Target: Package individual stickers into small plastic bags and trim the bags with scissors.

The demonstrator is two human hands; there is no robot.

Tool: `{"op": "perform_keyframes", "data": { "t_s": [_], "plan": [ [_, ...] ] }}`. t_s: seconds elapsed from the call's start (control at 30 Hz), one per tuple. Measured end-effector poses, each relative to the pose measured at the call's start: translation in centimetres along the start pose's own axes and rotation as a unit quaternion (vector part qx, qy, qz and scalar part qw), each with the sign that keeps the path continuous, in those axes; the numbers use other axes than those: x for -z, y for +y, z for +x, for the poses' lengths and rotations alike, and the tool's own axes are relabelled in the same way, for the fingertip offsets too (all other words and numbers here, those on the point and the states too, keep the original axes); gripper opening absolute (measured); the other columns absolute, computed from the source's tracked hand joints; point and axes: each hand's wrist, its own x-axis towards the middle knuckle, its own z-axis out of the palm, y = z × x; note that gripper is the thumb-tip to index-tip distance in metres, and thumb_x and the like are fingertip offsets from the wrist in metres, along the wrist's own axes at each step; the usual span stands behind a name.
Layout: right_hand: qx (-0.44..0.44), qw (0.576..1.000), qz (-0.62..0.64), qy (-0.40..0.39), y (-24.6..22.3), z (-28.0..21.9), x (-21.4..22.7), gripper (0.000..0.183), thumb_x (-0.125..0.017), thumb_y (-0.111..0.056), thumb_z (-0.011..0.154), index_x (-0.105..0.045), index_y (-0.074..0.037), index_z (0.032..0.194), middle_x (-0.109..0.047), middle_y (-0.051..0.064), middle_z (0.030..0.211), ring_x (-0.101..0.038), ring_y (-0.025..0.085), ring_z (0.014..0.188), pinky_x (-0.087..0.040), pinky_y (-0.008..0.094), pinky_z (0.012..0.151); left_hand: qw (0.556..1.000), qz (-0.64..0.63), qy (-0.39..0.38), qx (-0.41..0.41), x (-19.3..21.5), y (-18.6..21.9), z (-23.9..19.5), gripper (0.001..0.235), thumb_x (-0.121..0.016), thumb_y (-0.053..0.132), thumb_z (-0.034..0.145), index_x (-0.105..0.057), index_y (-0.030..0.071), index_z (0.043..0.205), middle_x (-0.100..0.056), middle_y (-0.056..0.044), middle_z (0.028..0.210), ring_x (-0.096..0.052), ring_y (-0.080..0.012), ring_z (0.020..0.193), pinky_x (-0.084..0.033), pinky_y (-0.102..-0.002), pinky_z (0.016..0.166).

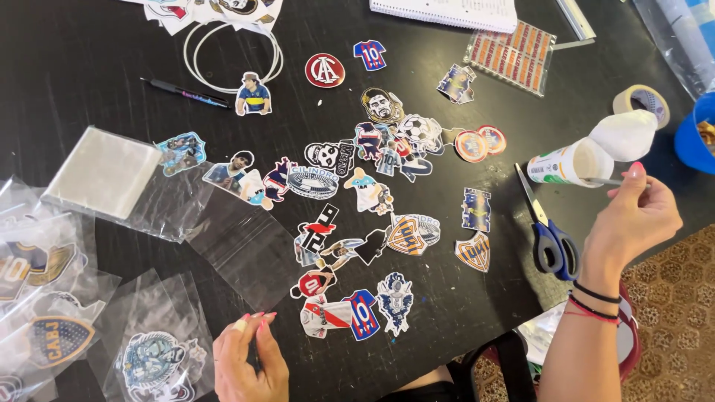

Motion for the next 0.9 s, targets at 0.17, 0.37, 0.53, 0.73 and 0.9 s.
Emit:
{"op": "perform_keyframes", "data": {
  "t_s": [0.17, 0.37, 0.53, 0.73, 0.9],
  "plan": [
    [0.036, 0.999, 0.001, -0.007, -0.7, 0.0, 0.0, 0.024, -0.071, -0.015, 0.126, -0.078, -0.002, 0.106, -0.07, 0.006, 0.076, -0.061, 0.011, 0.067, -0.05, 0.029, 0.067, 0.996, -0.034, 0.036, -0.077, -0.3, -0.5, -0.2, 0.018, -0.062, 0.003, 0.106, -0.053, -0.005, 0.119, -0.077, -0.015, 0.093, -0.07, -0.0306, 0.093, -0.06, -0.036, 0.083],
    [-0.144, 0.978, 0.149, 0.029, 0.8, 0.8, -1.5, 0.022, -0.059, -0.008, 0.111, -0.076, -0.006, 0.097, -0.061, 0.0, 0.072, -0.043, 0.005, 0.056, -0.027, 0.026, 0.041, 1.0, 0.004, 0.006, -0.002, -0.2, -1.7, -0.7, 0.018, -0.066, 0.01, 0.106, -0.081, 0.004, 0.097, -0.074, -0.008, 0.098, -0.067, -0.0252, 0.097, -0.053, -0.037, 0.101],
    [-0.206, 0.955, 0.196, 0.087, -2.6, 0.7, 0.1, 0.021, -0.059, -0.019, 0.11, -0.074, -0.008, 0.099, -0.052, -0.001, 0.068, -0.04, 0.006, 0.055, -0.026, 0.024, 0.041, 0.999, 0.001, -0.04, 0.021, -1.6, -6.7, -3.5, 0.026, -0.06, 0.011, 0.116, -0.08, 0.005, 0.102, -0.071, -0.007, 0.106, -0.066, -0.0235, 0.106, -0.047, -0.036, 0.111],
    [-0.252, 0.924, 0.275, 0.082, -3.2, 0.8, 0.9, 0.024, -0.061, -0.029, 0.109, -0.071, -0.01, 0.099, -0.048, -0.003, 0.067, -0.038, 0.002, 0.056, -0.024, 0.021, 0.046, 0.998, -0.006, -0.051, 0.031, -1.2, -5.7, -3.2, 0.027, -0.055, 0.005, 0.118, -0.077, 0.002, 0.104, -0.068, -0.01, 0.105, -0.064, -0.0245, 0.106, -0.048, -0.039, 0.116],
    [-0.26, 0.911, 0.316, 0.057, -6.5, 0.7, 3.0, 0.027, -0.064, -0.039, 0.107, -0.067, -0.013, 0.098, -0.046, -0.006, 0.067, -0.035, 0.0, 0.054, -0.025, 0.018, 0.047, 0.998, 0.01, -0.042, 0.05, -0.9, -4.3, -2.8, 0.026, -0.054, 0.007, 0.117, -0.077, 0.002, 0.105, -0.067, -0.01, 0.108, -0.061, -0.0264, 0.114, -0.046, -0.038, 0.116]
  ]
}}
